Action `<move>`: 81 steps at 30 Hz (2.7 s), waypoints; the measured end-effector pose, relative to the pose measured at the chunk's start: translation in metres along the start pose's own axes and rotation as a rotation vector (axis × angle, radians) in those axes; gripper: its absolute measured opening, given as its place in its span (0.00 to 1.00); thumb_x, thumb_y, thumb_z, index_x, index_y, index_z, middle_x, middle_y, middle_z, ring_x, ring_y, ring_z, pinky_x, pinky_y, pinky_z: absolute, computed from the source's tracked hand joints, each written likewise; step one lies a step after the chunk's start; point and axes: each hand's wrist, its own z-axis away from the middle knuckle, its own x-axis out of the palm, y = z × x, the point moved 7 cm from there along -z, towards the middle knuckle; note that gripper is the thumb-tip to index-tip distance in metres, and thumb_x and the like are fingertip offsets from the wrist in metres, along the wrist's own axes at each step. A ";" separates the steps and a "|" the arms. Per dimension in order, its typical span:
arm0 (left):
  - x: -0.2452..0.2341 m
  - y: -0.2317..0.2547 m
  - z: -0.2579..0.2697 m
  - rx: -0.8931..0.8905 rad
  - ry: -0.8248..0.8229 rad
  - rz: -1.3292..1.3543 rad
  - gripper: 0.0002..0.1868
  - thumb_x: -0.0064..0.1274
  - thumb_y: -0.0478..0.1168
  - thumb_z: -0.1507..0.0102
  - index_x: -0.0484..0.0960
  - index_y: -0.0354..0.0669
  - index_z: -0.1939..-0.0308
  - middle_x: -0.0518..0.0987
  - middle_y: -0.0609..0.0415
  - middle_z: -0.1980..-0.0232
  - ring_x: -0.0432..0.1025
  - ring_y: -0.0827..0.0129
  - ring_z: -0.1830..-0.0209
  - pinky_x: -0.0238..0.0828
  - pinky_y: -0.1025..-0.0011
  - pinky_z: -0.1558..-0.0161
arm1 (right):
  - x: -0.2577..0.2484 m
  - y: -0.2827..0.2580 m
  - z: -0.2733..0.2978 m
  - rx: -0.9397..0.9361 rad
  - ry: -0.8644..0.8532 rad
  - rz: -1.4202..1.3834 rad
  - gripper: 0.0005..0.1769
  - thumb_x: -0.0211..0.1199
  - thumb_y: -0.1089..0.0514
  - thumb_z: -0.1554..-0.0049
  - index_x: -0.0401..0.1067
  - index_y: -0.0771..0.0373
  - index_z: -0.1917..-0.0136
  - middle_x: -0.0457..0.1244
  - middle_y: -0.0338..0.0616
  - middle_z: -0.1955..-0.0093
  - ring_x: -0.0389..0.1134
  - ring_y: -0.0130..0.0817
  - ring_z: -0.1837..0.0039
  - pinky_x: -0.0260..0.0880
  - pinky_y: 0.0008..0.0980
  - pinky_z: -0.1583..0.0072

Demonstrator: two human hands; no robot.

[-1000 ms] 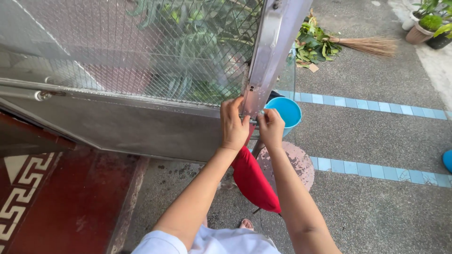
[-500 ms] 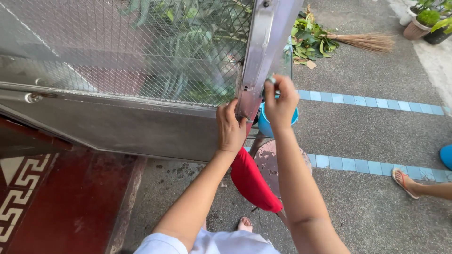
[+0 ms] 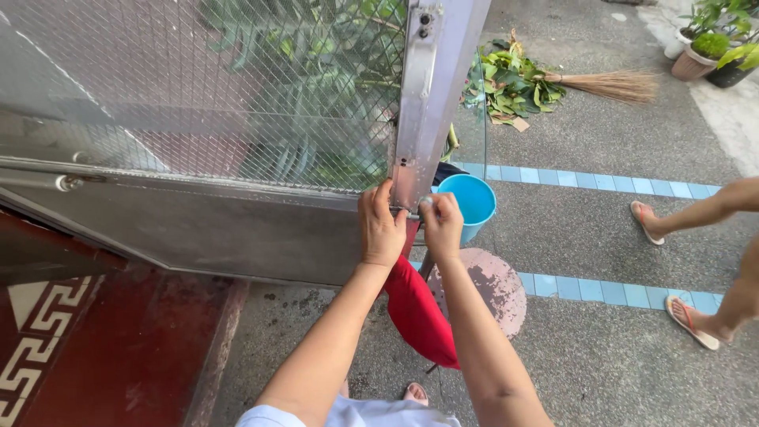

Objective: Cleaning a metal screen door frame and handle with a sponge and water.

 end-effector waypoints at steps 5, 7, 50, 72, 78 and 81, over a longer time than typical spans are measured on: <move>-0.006 0.007 -0.001 -0.001 -0.007 0.009 0.46 0.66 0.26 0.49 0.61 0.43 0.31 0.68 0.39 0.41 0.65 0.42 0.39 0.62 0.49 0.36 | -0.019 -0.075 -0.050 -0.202 0.073 -0.080 0.04 0.64 0.67 0.39 0.71 0.68 0.55 0.64 0.40 0.55 0.62 0.26 0.56 0.63 0.26 0.53; -0.004 0.009 -0.008 0.007 0.008 0.010 0.45 0.66 0.26 0.49 0.61 0.43 0.31 0.68 0.39 0.41 0.64 0.41 0.39 0.62 0.49 0.37 | -0.024 -0.098 -0.074 -0.194 0.111 -0.132 0.04 0.64 0.66 0.38 0.71 0.68 0.54 0.62 0.39 0.55 0.59 0.25 0.56 0.60 0.25 0.54; -0.007 0.006 -0.003 0.027 0.003 -0.019 0.44 0.65 0.28 0.47 0.61 0.45 0.30 0.70 0.43 0.44 0.67 0.46 0.44 0.65 0.51 0.41 | -0.028 -0.113 -0.068 -0.180 0.205 -0.085 0.04 0.67 0.66 0.42 0.72 0.67 0.55 0.64 0.41 0.59 0.65 0.27 0.59 0.67 0.27 0.54; -0.004 0.003 0.000 0.072 -0.020 -0.048 0.44 0.66 0.31 0.45 0.60 0.44 0.29 0.69 0.42 0.44 0.66 0.46 0.44 0.65 0.51 0.40 | -0.059 -0.162 -0.075 -0.103 0.411 -0.663 0.15 0.70 0.64 0.43 0.68 0.59 0.45 0.64 0.34 0.54 0.65 0.20 0.54 0.67 0.20 0.50; -0.004 0.000 -0.001 0.084 -0.029 -0.054 0.47 0.66 0.30 0.46 0.58 0.43 0.27 0.69 0.42 0.44 0.66 0.46 0.44 0.65 0.50 0.40 | -0.030 -0.202 -0.070 -0.463 0.371 -0.118 0.17 0.73 0.69 0.47 0.67 0.64 0.50 0.60 0.40 0.51 0.61 0.28 0.52 0.64 0.25 0.50; -0.003 -0.002 0.000 0.080 -0.032 -0.041 0.47 0.66 0.30 0.46 0.58 0.42 0.27 0.69 0.43 0.45 0.67 0.47 0.45 0.65 0.51 0.41 | -0.032 -0.196 -0.082 -0.355 0.330 -0.258 0.15 0.72 0.69 0.48 0.67 0.64 0.52 0.59 0.40 0.52 0.60 0.26 0.56 0.64 0.25 0.55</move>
